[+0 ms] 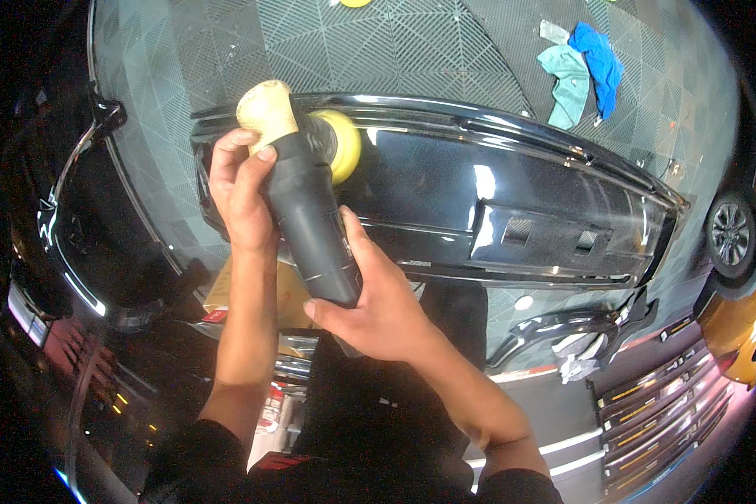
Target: The person uses a rotary polisher with a yellow pad to buff the surface of a black car bumper. The person moves the polisher across the bumper in overlapping passes, covering the entire visible area.
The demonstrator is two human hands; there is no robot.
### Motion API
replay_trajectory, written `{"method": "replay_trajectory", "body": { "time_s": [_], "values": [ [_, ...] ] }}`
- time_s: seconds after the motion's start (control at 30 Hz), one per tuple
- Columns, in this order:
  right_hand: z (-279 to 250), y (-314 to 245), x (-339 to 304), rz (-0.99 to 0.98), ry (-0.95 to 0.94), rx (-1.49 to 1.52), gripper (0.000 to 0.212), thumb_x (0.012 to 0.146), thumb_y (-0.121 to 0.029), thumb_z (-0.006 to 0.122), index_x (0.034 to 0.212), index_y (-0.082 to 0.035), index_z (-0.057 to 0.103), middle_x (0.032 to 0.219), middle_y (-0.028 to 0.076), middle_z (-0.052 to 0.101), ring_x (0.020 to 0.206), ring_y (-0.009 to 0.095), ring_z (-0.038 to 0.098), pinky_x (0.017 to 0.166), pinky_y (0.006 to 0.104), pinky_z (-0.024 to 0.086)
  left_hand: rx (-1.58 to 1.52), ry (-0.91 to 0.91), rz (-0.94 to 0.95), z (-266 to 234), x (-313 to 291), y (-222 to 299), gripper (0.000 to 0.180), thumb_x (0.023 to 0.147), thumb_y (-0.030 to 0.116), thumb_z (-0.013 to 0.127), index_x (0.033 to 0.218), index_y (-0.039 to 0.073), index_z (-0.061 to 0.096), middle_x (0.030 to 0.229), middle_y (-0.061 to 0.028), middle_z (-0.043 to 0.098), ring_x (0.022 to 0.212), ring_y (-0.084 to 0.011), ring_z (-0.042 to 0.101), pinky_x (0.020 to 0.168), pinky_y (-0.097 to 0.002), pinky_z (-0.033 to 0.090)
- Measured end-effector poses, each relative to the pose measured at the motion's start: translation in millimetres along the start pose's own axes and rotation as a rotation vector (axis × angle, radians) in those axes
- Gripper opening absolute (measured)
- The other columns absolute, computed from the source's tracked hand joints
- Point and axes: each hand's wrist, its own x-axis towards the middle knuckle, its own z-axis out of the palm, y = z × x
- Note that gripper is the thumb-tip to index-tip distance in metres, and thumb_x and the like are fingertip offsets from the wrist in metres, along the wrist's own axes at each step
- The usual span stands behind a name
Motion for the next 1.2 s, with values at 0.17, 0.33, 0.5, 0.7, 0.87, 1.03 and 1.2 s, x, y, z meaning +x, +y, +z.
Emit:
{"method": "replay_trajectory", "body": {
  "time_s": [0.17, 0.33, 0.5, 0.7, 0.87, 1.03, 1.2],
  "values": [
    [-3, 0, 15, -0.001, -0.035, 0.091, 0.112, 0.086, -0.023, 0.089, 0.167, 0.009, 0.018, 0.162, 0.021, 0.043, 0.15, 0.024, 0.042, 0.122, 0.0366, 0.033, 0.002, 0.037, -0.026, -2, 18, -4, 0.027, 0.09, 0.0, 0.074, 0.115, 0.002, 0.064, 0.107, -0.009, 0.069, 0.094, -0.0149, 0.065, 0.087, -0.0309, 0.054],
    [-1, 4, 20, -0.015, -0.012, 0.265, 0.109, 0.086, -0.019, 0.087, 0.167, 0.008, 0.019, 0.16, 0.02, 0.046, 0.146, 0.023, 0.045, 0.121, 0.0364, 0.035, 0.003, 0.054, -0.053, -4, 27, -11, 0.024, 0.091, 0.001, 0.073, 0.114, 0.003, 0.065, 0.105, -0.0081, 0.069, 0.091, -0.0148, 0.066, 0.084, -0.0303, 0.055],
    [-11, -7, 23, 0.004, -0.015, 0.196, 0.107, 0.085, -0.016, 0.086, 0.167, 0.007, 0.021, 0.157, 0.02, 0.049, 0.143, 0.023, 0.048, 0.12, 0.0364, 0.037, -0.002, 0.037, -0.073, 4, 32, -9, 0.022, 0.092, 0.001, 0.072, 0.113, 0.003, 0.065, 0.104, -0.0084, 0.069, 0.089, -0.0147, 0.066, 0.082, -0.0293, 0.055],
    [-22, -13, 12, 0.073, 0.046, 0.166, 0.107, 0.083, -0.014, 0.086, 0.167, 0.006, 0.023, 0.155, 0.019, 0.052, 0.142, 0.023, 0.051, 0.119, 0.0357, 0.037, 0.007, 0.02, -0.111, 18, 30, -16, 0.022, 0.091, 0.001, 0.071, 0.113, 0.003, 0.066, 0.104, -0.0066, 0.068, 0.088, -0.0138, 0.064, 0.081, -0.0285, 0.054],
    [-35, -17, -5, 0.105, 0.112, 0.055, 0.11, 0.082, -0.02, 0.086, 0.166, 0.008, 0.021, 0.154, 0.031, 0.052, 0.145, 0.034, 0.053, 0.12, 0.0386, 0.04, -0.039, -0.056, -0.138, 43, 19, -22, 0.025, 0.09, 0.001, 0.073, 0.113, 0.004, 0.065, 0.108, -0.0064, 0.068, 0.095, -0.014, 0.063, 0.088, -0.0305, 0.052],
    [-47, -25, -18, 0.167, 0.174, 0.226, 0.111, 0.08, -0.009, 0.087, 0.167, 0.006, 0.02, 0.157, 0.023, 0.051, 0.143, 0.024, 0.051, 0.12, 0.0368, 0.039, -0.094, -0.114, -0.147, 75, 10, -27, 0.027, 0.09, -0.004, 0.073, 0.115, 0.002, 0.063, 0.11, -0.0098, 0.069, 0.098, -0.0158, 0.067, 0.09, -0.0322, 0.055],
    [-50, -20, -13, 0.146, 0.13, 0.209, 0.11, 0.08, -0.011, 0.087, 0.167, 0.006, 0.021, 0.158, 0.023, 0.051, 0.144, 0.024, 0.05, 0.12, 0.0358, 0.038, 0.0, -0.086, -0.118, 68, 12, -25, 0.026, 0.091, -0.004, 0.072, 0.114, 0.002, 0.063, 0.109, -0.0084, 0.069, 0.097, -0.0149, 0.066, 0.087, -0.0318, 0.055]
  ]
}}
